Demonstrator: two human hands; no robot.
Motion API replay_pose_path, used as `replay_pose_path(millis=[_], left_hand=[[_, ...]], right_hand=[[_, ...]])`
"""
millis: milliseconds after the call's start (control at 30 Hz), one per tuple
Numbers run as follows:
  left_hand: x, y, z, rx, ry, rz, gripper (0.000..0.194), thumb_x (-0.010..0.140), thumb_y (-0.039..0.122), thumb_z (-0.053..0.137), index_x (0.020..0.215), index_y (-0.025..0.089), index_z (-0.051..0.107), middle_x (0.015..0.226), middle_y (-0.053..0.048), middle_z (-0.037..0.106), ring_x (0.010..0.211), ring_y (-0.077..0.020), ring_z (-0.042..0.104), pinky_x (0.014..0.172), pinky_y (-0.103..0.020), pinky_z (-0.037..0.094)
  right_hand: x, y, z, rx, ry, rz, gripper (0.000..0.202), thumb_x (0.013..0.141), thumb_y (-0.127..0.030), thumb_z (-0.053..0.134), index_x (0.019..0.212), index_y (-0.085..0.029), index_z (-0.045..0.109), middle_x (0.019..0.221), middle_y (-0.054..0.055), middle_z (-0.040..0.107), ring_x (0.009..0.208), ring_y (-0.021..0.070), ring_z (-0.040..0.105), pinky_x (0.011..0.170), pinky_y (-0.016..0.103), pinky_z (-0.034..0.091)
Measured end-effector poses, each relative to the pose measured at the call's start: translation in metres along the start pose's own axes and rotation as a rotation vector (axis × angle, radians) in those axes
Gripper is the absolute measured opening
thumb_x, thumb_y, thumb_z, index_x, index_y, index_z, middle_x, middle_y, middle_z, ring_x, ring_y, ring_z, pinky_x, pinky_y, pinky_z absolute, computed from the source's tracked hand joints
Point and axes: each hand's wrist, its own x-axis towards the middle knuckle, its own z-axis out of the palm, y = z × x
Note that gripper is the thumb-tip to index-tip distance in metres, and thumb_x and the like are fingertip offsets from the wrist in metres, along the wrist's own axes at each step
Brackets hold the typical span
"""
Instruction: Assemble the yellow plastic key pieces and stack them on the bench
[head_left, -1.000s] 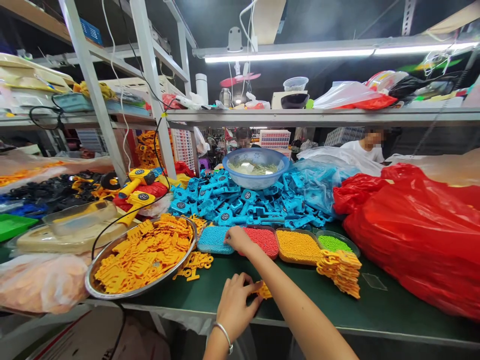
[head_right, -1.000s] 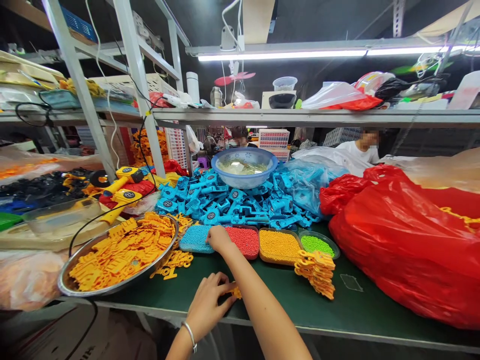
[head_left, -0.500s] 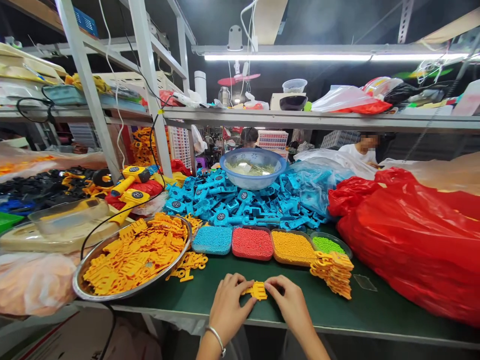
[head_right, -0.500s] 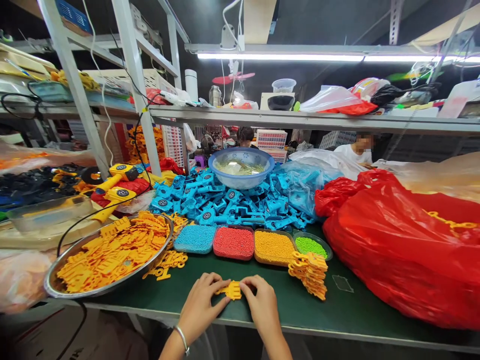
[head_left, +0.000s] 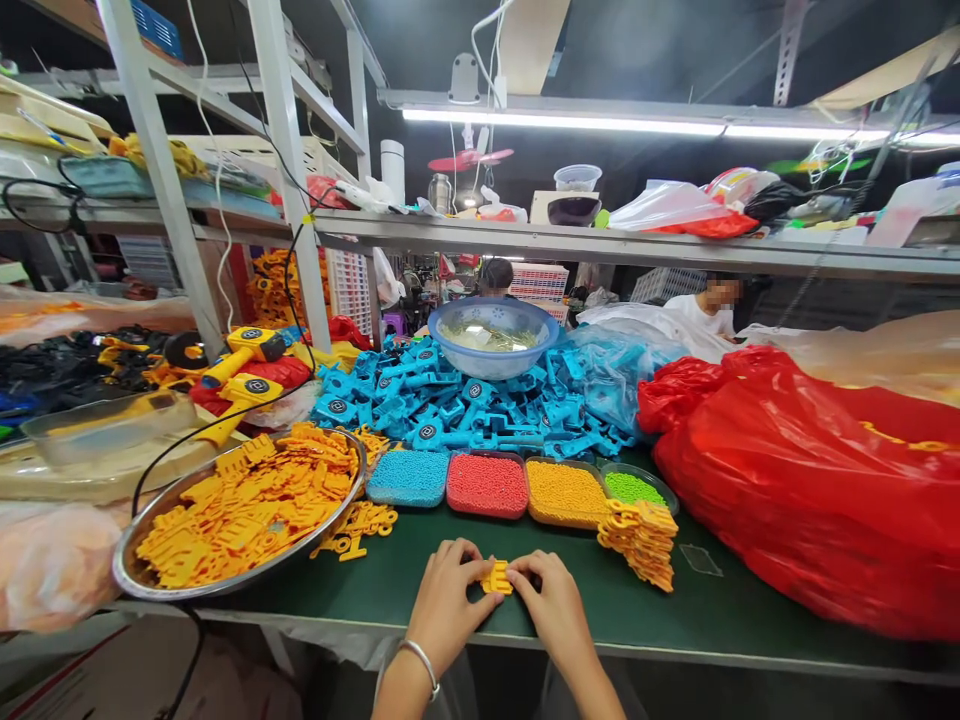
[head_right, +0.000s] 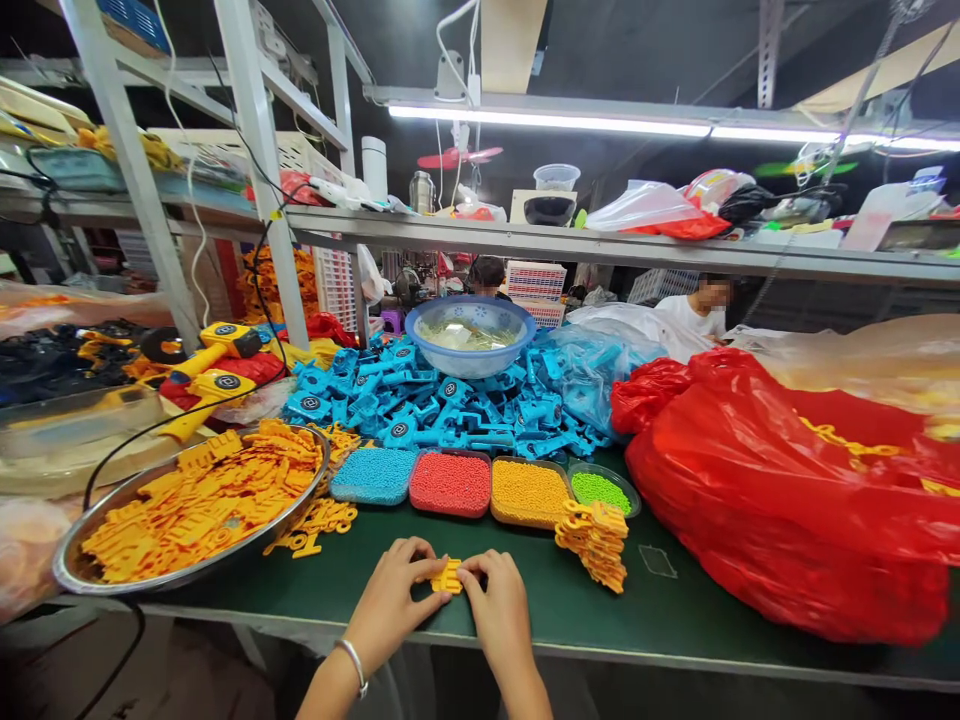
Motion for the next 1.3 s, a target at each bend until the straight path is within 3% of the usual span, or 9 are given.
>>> replay_pose_path(millis=[633,900,1133,1300], left_hand=[[-0.002,0.003,0.001,-0.017,0.046,-0.023,0.021,0.07,0.029,0.064,0.091,0.028,0.067,0.095,-0.001,0.061,0.094,-0.0209,0.051,0.081,-0.035,0.039],[-0.001,0.002,0.002,-0.012,0.053,-0.006,0.018,0.072,0.028,0.062,0.089,0.028,0.067,0.095,-0.002,0.06,0.094,-0.0211,0.05,0.08,-0.035,0.039],[-0.002,0.0,0.005,0.003,0.073,0.015,0.019,0.072,0.028,0.064,0.09,0.028,0.067,0.095,-0.002,0.06,0.094,-0.0214,0.05,0.08,-0.036,0.04],[-0.002,-0.001,0.005,-0.007,0.071,0.015,0.019,0.071,0.029,0.065,0.09,0.029,0.067,0.095,-0.001,0.061,0.095,-0.0208,0.05,0.08,-0.035,0.039]], right_hand=[[0.016,-0.008,-0.001,-0.034,-0.071,0.029,0.018,0.08,-0.026,0.054,0.075,-0.024,0.071,0.073,0.003,0.062,0.075,0.0193,0.055,0.068,0.028,0.04],[0.011,-0.01,-0.004,-0.128,-0.152,-0.007,0.024,0.085,-0.028,0.047,0.091,-0.028,0.07,0.078,0.003,0.06,0.081,0.0193,0.053,0.07,0.029,0.036],[0.003,-0.001,-0.008,-0.146,-0.225,-0.114,0.04,0.083,-0.016,0.04,0.114,-0.033,0.058,0.086,0.003,0.055,0.084,0.0185,0.049,0.075,0.031,0.037],[0.003,0.004,-0.005,-0.094,-0.18,-0.134,0.045,0.079,-0.008,0.036,0.112,-0.024,0.061,0.09,0.006,0.053,0.089,0.0187,0.049,0.082,0.032,0.039]])
